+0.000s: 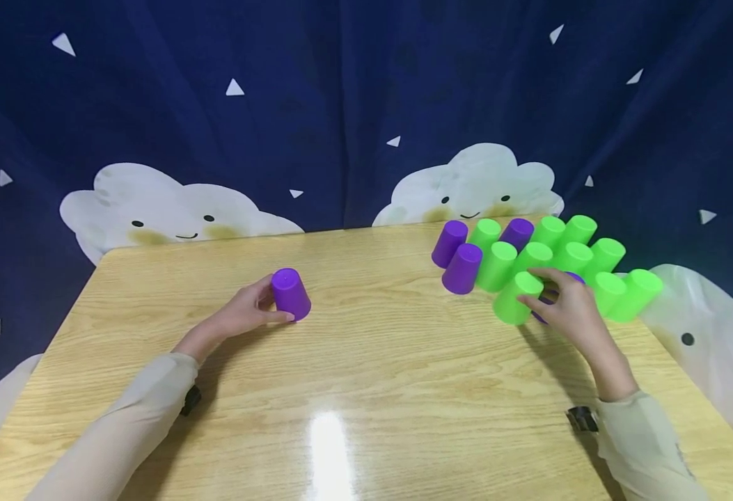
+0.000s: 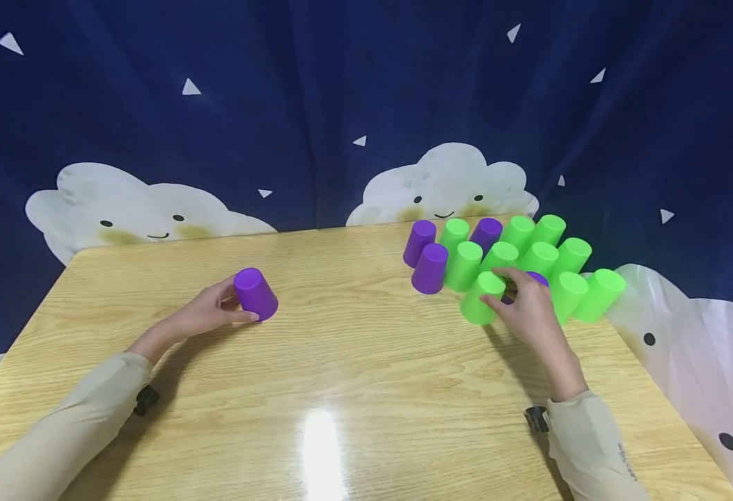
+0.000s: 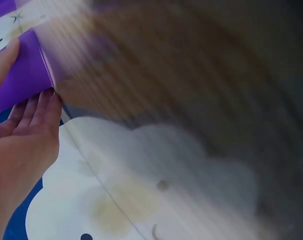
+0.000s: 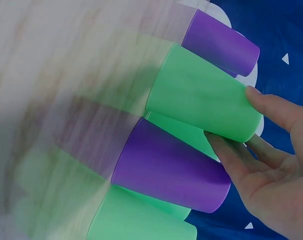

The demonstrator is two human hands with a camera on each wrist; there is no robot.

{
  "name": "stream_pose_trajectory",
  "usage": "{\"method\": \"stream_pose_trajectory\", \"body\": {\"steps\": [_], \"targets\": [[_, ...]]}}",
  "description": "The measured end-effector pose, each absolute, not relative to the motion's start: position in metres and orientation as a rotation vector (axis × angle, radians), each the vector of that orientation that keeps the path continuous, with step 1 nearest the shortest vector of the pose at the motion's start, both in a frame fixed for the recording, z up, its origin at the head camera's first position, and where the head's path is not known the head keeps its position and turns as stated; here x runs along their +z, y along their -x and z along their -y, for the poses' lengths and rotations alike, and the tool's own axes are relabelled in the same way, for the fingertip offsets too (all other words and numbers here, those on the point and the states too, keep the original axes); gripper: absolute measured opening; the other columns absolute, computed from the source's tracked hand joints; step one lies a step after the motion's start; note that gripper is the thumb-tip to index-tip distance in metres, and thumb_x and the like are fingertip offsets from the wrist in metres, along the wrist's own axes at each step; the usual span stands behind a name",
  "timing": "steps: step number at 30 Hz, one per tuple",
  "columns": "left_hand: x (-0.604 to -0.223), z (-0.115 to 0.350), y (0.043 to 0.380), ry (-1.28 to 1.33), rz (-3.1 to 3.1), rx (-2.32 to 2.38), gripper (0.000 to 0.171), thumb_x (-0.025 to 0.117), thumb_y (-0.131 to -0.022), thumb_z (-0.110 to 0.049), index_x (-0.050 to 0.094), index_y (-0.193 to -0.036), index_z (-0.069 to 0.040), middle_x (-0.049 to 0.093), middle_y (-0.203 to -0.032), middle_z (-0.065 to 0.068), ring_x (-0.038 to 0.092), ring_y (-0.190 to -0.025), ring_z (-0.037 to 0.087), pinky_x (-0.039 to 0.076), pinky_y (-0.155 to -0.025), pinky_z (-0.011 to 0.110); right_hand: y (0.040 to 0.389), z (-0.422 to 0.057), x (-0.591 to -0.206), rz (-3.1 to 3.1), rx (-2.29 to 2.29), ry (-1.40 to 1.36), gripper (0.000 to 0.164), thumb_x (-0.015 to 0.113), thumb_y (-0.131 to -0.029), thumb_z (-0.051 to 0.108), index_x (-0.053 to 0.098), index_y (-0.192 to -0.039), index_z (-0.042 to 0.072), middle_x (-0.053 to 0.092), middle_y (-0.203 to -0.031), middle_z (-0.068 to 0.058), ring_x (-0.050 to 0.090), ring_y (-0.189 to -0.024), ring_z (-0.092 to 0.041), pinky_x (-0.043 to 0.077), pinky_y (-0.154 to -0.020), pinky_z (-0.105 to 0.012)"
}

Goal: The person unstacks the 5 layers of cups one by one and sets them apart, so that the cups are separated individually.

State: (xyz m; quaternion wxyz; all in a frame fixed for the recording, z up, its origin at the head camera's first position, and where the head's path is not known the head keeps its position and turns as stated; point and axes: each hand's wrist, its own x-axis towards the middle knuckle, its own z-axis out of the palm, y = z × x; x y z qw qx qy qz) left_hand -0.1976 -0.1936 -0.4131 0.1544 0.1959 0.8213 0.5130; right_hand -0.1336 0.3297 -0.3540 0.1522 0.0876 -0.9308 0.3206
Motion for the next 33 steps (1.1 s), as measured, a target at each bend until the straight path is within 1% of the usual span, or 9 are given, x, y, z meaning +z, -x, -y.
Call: {"method": "stream_pose_trajectory", "body": {"steps": [4,9,12,16,18,23,28,31,33], "targets": [[-0.414,0.192,0.199,-0.559,-2.370,1.479,0.079,0.079,-0.084,-0.009,0.034,-0.148,0.001,0.049,-0.141,0.025,0.043,-0.134,0.041,0.034,-0.112,0.050,0.134,-0.329,-0.355,2.671,0.910,-0.246,0.047,0.080,-0.079,0.000,0.060,-0.120,-0.012,0.062,-0.107,-0.036,0.066,-0.091,-0.049,0.046,-0.068,-0.001],[-0.410,0.182,0.200,-0.577,-2.492,1.442,0.074,0.081,-0.081,-0.008,0.042,-0.142,0.007,0.057,-0.131,0.027,0.056,-0.121,0.041,0.045,-0.104,0.049,0.134,-0.330,-0.354,2.680,0.889,-0.240,0.047,0.081,-0.080,0.003,0.060,-0.120,-0.011,0.062,-0.107,-0.035,0.066,-0.090,-0.048,0.046,-0.068,-0.002],[-0.401,0.164,0.200,-0.580,-2.541,1.432,0.072,0.080,-0.082,-0.007,0.042,-0.141,0.010,0.056,-0.130,0.029,0.057,-0.118,0.042,0.047,-0.102,0.048,0.134,-0.331,-0.352,2.685,0.892,-0.230,0.047,0.081,-0.080,0.004,0.060,-0.120,-0.011,0.062,-0.108,-0.035,0.066,-0.091,-0.048,0.047,-0.068,-0.003],[-0.386,0.123,0.201,-0.622,-2.499,1.453,0.074,0.081,-0.081,-0.009,0.041,-0.142,0.009,0.052,-0.136,0.028,0.054,-0.123,0.041,0.045,-0.104,0.044,0.134,-0.331,-0.353,2.681,0.921,-0.225,0.048,0.080,-0.080,0.003,0.060,-0.121,-0.012,0.061,-0.110,-0.036,0.065,-0.092,-0.049,0.050,-0.068,-0.005],[-0.382,0.099,0.203,-0.684,-2.467,1.461,0.075,0.082,-0.081,-0.009,0.042,-0.142,0.008,0.053,-0.137,0.026,0.054,-0.123,0.039,0.045,-0.105,0.041,0.135,-0.331,-0.353,2.681,0.933,-0.223,0.048,0.080,-0.081,0.003,0.060,-0.121,-0.012,0.062,-0.110,-0.035,0.065,-0.093,-0.049,0.051,-0.068,-0.007],[-0.374,0.031,0.202,-0.805,-2.409,1.423,0.072,0.083,-0.079,-0.011,0.047,-0.139,0.004,0.057,-0.133,0.021,0.057,-0.122,0.031,0.045,-0.105,0.034,0.137,-0.329,-0.354,2.686,0.948,-0.219,0.049,0.080,-0.082,0.005,0.059,-0.122,-0.012,0.063,-0.109,-0.034,0.066,-0.093,-0.047,0.051,-0.069,-0.007],[-0.373,-0.033,0.191,-0.864,-2.397,1.351,0.065,0.083,-0.080,-0.015,0.052,-0.134,0.000,0.062,-0.129,0.014,0.058,-0.121,0.022,0.045,-0.104,0.027,0.136,-0.329,-0.354,2.693,0.966,-0.207,0.050,0.080,-0.082,0.005,0.059,-0.123,-0.012,0.062,-0.110,-0.035,0.065,-0.094,-0.048,0.051,-0.070,-0.006],[-0.375,-0.064,0.185,-0.884,-2.428,1.299,0.065,0.083,-0.080,-0.017,0.051,-0.135,-0.001,0.062,-0.129,0.012,0.059,-0.119,0.019,0.046,-0.101,0.023,0.135,-0.329,-0.354,2.695,0.960,-0.205,0.050,0.080,-0.082,0.005,0.058,-0.124,-0.012,0.062,-0.110,-0.035,0.065,-0.094,-0.048,0.053,-0.070,-0.009],[-0.376,-0.079,0.183,-0.888,-2.466,1.242,0.065,0.083,-0.080,-0.019,0.051,-0.134,-0.001,0.063,-0.128,0.012,0.060,-0.117,0.018,0.046,-0.099,0.020,0.134,-0.329,-0.354,2.690,0.951,-0.203,0.050,0.080,-0.081,0.004,0.058,-0.123,-0.012,0.062,-0.109,-0.035,0.066,-0.093,-0.048,0.056,-0.071,-0.015]]}}
